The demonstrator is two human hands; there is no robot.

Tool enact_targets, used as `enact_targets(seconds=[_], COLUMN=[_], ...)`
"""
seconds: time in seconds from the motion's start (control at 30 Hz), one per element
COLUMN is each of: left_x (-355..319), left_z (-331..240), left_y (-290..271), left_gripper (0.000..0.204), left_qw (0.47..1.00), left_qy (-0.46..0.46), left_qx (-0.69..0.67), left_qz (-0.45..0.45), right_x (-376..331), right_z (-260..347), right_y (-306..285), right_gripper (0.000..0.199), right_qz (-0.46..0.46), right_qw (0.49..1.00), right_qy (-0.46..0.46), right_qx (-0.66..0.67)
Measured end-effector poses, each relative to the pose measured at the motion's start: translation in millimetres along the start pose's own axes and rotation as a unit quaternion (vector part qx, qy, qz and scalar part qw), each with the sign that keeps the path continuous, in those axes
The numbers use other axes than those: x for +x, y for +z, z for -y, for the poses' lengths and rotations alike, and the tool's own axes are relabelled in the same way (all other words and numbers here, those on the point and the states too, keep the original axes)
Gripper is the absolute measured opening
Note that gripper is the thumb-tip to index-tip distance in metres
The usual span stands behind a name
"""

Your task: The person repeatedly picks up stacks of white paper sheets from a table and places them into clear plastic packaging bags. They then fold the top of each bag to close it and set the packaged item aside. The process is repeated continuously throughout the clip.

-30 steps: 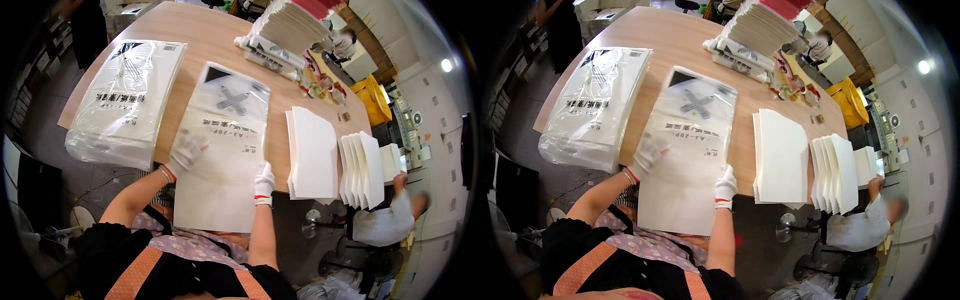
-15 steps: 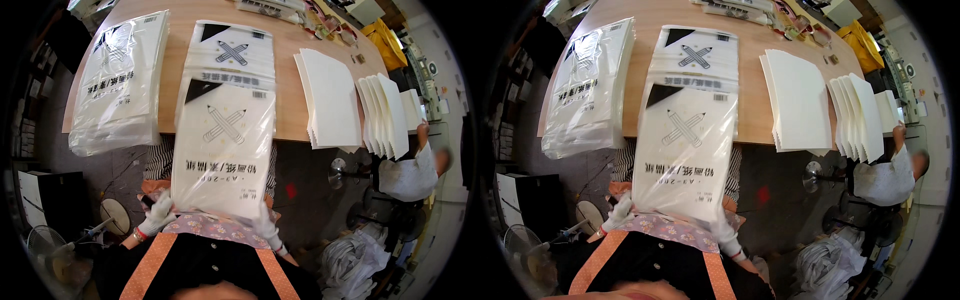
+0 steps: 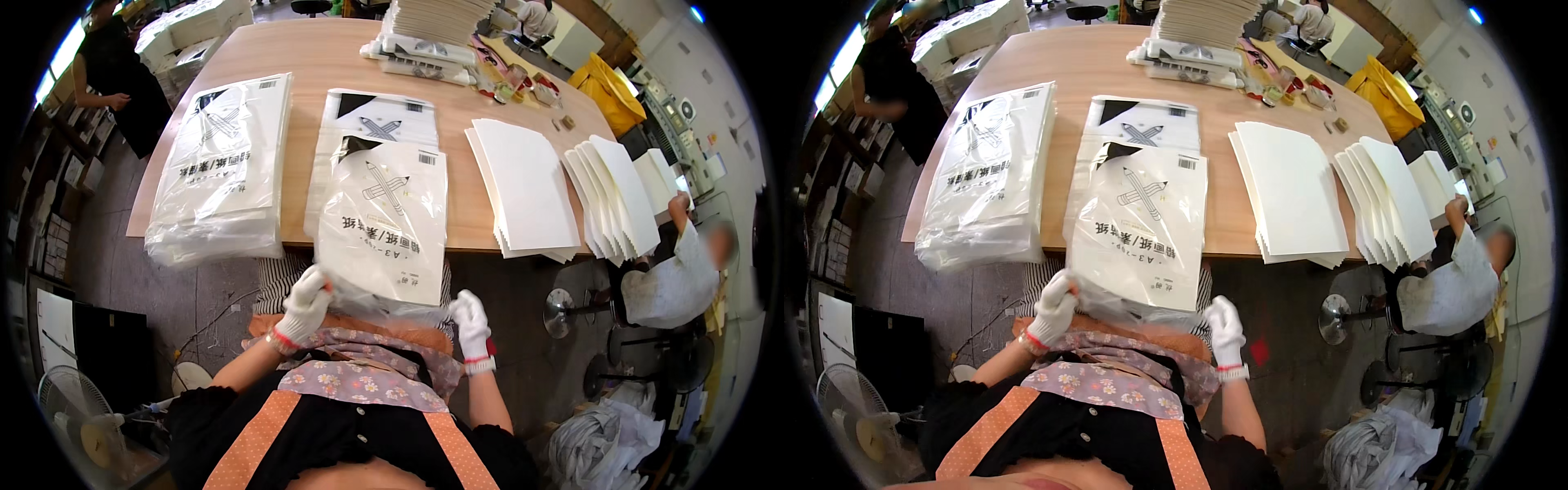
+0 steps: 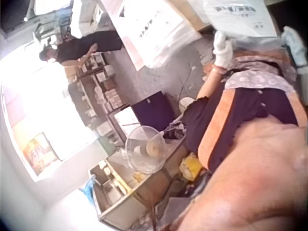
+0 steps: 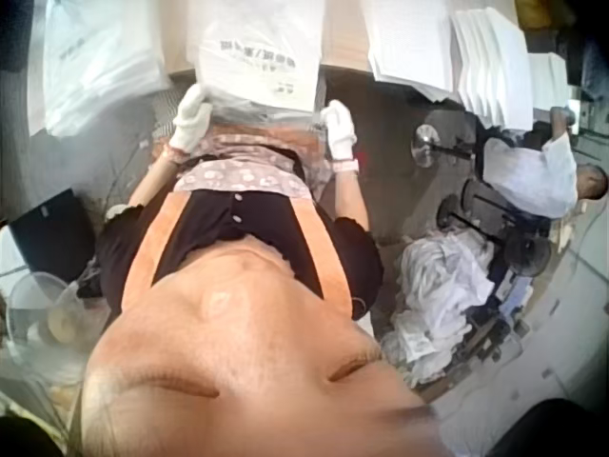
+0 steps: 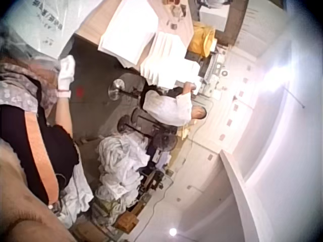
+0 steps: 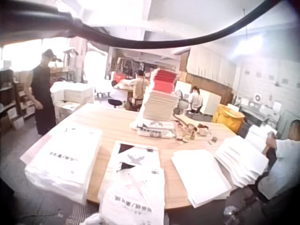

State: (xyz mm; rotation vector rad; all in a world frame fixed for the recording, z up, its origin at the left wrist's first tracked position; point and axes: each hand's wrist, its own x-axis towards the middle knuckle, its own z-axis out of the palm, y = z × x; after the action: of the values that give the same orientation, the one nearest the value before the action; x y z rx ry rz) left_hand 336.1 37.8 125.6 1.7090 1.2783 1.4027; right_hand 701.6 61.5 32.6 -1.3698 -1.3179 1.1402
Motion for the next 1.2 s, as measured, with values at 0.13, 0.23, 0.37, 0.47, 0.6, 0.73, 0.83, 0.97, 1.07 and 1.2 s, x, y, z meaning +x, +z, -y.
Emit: enact_targets(seconds=[0.13,0.23,0.37,0.47,0.6,0.73,0.83,0.97,1.07,1.2], left_x=[45.8,48.8,47.8,45.7,17.7,-24.8,-104.3,-43.6,36.8,118.6], left_z=[-42.0,-56.2,-56.1,-4.1,94.5,132.8,200.6,130.6,82.3,98.7], left_y=[-4.0,-45.4,-112.5,-192.9,-282.0,-252.7,-204.1,-50.0,11.1,74.0], left_gripper=[0.02,0.015,0.035,0.021,0.011,0.013,0.018,0.015,0.014,0.015], left_qw=[0.994,0.986,0.92,0.886,0.865,0.755,0.78,0.962,0.979,0.935], left_qy=[0.095,0.157,0.2,0.086,-0.011,-0.152,-0.322,-0.248,0.025,0.108], left_qx=[0.047,0.01,-0.03,-0.067,-0.119,-0.187,-0.073,0.106,0.181,0.335], left_qz=[0.036,-0.058,-0.335,-0.45,-0.487,-0.61,-0.531,-0.032,0.088,-0.039], right_x=[33.0,45.0,92.9,116.3,89.2,71.9,53.4,47.0,41.1,40.2], right_z=[-16.5,46.5,136.2,159.3,132.9,110.0,82.4,35.7,25.0,20.2], right_y=[63.5,142.8,231.4,292.3,359.4,350.0,292.6,206.3,157.8,129.4], right_gripper=[0.037,0.032,0.034,0.028,0.021,0.03,0.035,0.032,0.035,0.038], right_qz=[0.082,0.125,0.262,0.356,0.415,0.338,0.384,0.3,0.232,0.166], right_qw=[0.99,0.909,0.852,0.817,0.854,0.906,0.881,0.895,0.911,0.928], right_qy=[0.115,0.149,0.161,0.263,0.22,0.178,0.211,0.296,0.297,0.292], right_qx=[-0.013,0.369,0.424,0.369,0.226,0.183,0.178,0.145,0.166,0.162])
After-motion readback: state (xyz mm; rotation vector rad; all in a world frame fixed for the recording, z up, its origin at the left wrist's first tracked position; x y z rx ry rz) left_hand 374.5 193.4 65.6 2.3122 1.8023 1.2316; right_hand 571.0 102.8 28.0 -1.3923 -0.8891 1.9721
